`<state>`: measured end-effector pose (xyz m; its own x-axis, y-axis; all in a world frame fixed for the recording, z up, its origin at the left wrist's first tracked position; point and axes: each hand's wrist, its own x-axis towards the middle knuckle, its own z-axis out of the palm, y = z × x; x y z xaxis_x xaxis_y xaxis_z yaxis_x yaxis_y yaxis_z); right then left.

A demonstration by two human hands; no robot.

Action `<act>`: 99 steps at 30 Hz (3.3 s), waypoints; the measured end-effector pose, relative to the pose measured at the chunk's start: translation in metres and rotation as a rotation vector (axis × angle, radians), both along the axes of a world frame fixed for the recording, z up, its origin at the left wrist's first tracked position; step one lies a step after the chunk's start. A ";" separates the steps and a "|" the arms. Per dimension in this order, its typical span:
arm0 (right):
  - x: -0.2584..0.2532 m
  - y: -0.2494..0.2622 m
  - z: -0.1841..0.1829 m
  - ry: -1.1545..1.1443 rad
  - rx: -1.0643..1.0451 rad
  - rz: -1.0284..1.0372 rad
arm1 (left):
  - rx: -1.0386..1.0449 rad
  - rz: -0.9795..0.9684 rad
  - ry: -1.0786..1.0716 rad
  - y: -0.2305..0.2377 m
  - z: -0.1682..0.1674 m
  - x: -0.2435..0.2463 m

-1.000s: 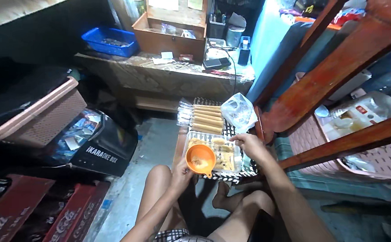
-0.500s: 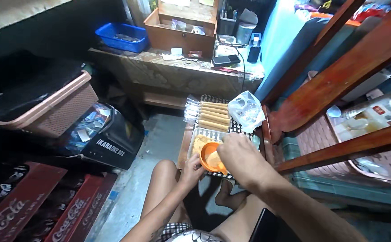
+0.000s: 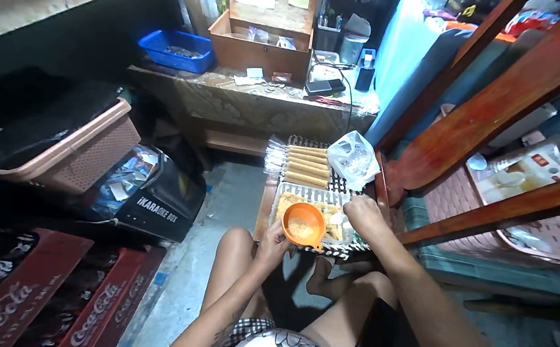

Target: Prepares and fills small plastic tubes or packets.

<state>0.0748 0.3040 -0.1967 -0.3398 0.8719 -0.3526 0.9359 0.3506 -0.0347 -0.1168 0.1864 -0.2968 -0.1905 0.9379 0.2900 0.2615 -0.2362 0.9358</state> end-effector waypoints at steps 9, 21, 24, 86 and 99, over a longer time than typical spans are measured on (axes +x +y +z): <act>-0.012 0.005 -0.064 0.313 -0.262 0.023 | -0.016 0.042 0.028 -0.001 0.001 -0.006; 0.026 0.011 -0.019 0.497 -0.246 -0.114 | -0.013 0.020 0.006 -0.001 0.000 -0.006; 0.037 0.010 0.007 0.539 -0.147 -0.087 | -0.027 0.010 0.003 0.000 -0.001 -0.004; 0.002 -0.079 0.067 0.982 0.920 0.030 | -0.073 -0.141 -0.180 0.064 0.161 0.038; 0.003 -0.083 0.050 0.963 1.133 0.016 | 0.065 -0.074 -0.056 0.065 0.149 0.039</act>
